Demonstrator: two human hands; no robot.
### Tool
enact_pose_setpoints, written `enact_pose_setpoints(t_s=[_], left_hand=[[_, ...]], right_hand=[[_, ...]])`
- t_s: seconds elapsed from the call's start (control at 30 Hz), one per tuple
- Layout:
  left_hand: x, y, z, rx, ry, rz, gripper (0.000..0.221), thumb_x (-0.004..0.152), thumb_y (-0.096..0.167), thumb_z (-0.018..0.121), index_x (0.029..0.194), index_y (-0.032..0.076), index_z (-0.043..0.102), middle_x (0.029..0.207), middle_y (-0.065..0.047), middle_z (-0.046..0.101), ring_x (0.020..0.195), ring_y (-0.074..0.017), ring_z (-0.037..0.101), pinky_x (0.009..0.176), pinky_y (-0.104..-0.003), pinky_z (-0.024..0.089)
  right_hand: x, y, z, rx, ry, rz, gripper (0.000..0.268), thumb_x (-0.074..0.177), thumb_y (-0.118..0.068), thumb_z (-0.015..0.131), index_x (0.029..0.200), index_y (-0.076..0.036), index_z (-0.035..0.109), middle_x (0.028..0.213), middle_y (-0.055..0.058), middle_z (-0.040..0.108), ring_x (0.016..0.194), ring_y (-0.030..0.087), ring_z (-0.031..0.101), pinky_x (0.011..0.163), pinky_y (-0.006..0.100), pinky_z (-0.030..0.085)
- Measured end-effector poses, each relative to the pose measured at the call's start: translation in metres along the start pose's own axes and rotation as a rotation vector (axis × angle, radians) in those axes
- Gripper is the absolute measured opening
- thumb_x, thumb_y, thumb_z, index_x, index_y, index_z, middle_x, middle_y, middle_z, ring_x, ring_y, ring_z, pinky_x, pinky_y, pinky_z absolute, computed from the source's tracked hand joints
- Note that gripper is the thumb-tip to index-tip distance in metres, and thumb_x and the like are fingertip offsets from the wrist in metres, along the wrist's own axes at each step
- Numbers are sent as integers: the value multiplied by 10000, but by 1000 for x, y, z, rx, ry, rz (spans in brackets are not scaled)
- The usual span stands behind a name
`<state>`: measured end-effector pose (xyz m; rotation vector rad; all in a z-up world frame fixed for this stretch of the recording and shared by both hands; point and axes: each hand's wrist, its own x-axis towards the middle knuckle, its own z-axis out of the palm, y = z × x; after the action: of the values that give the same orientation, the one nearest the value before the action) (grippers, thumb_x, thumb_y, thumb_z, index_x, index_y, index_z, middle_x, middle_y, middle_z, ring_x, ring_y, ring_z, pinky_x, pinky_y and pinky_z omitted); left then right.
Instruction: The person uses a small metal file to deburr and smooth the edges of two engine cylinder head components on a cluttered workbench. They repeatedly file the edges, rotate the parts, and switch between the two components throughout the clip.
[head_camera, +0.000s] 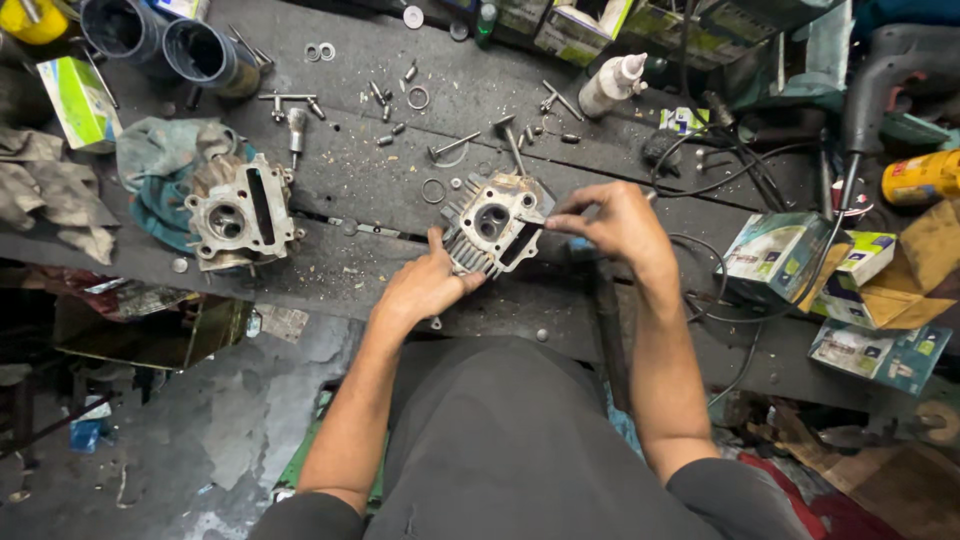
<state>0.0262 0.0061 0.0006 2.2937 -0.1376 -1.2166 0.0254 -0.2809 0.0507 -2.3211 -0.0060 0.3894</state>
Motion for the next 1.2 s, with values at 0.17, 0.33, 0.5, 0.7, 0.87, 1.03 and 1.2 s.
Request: enact_pose_setpoints(t_s=[0.17, 0.33, 0.5, 0.7, 0.87, 1.03, 1.2], left_hand=[[3, -2, 2, 14, 10, 4, 1209, 820, 592, 652, 1568, -127, 29, 1306, -383, 585, 1274, -483, 571, 1099, -467, 438], [6, -7, 3, 5, 11, 39, 1210, 818, 585, 665, 1560, -135, 39, 1317, -378, 580, 1279, -476, 571, 1101, -462, 438], [8, -9, 4, 13, 4, 27, 1206, 820, 585, 665, 1564, -120, 30, 1350, -375, 556, 1306, -466, 548, 1109, -465, 427], [11, -9, 4, 3, -5, 26, 1220, 818, 583, 662, 1568, -121, 8, 1351, -376, 558, 1306, -465, 551, 1114, -459, 428], [10, -9, 3, 19, -8, 21, 1219, 816, 585, 663, 1575, -111, 11, 1343, -376, 568, 1298, -463, 566, 1114, -456, 436], [7, -7, 1, -8, 7, 35, 1220, 810, 583, 679, 1569, -109, 21, 1348, -375, 562, 1307, -459, 556, 1112, -458, 430], [7, -7, 2, 11, -9, 1, 1214, 815, 585, 669, 1582, -96, 18, 1343, -371, 571, 1300, -464, 560, 1112, -461, 432]], right_hand=[[-8, 4, 4, -27, 99, 6, 260, 817, -297, 869, 958, -88, 809, 759, 90, 746, 589, 129, 615, 584, 325, 499], [-5, 7, 6, -54, 190, 240, 320, 833, -333, 887, 978, -65, 793, 712, 139, 715, 556, 171, 576, 591, 343, 480], [-2, 17, 5, 25, 183, -8, 254, 842, -277, 868, 953, -60, 796, 796, 67, 752, 664, 78, 627, 630, 292, 500], [-1, 25, 3, 68, 47, 120, 238, 841, -278, 853, 975, -86, 810, 752, 61, 740, 621, 107, 585, 585, 309, 477], [0, 26, -1, 49, -1, 55, 244, 828, -276, 863, 957, -77, 807, 762, 34, 749, 631, 80, 600, 589, 290, 492], [-1, 23, -2, 102, 59, 101, 247, 845, -301, 832, 990, -102, 811, 765, 27, 757, 625, 78, 603, 588, 289, 495], [-3, 20, -2, -52, 150, 54, 270, 838, -308, 859, 978, -84, 807, 806, 75, 753, 647, 125, 627, 642, 311, 509]])
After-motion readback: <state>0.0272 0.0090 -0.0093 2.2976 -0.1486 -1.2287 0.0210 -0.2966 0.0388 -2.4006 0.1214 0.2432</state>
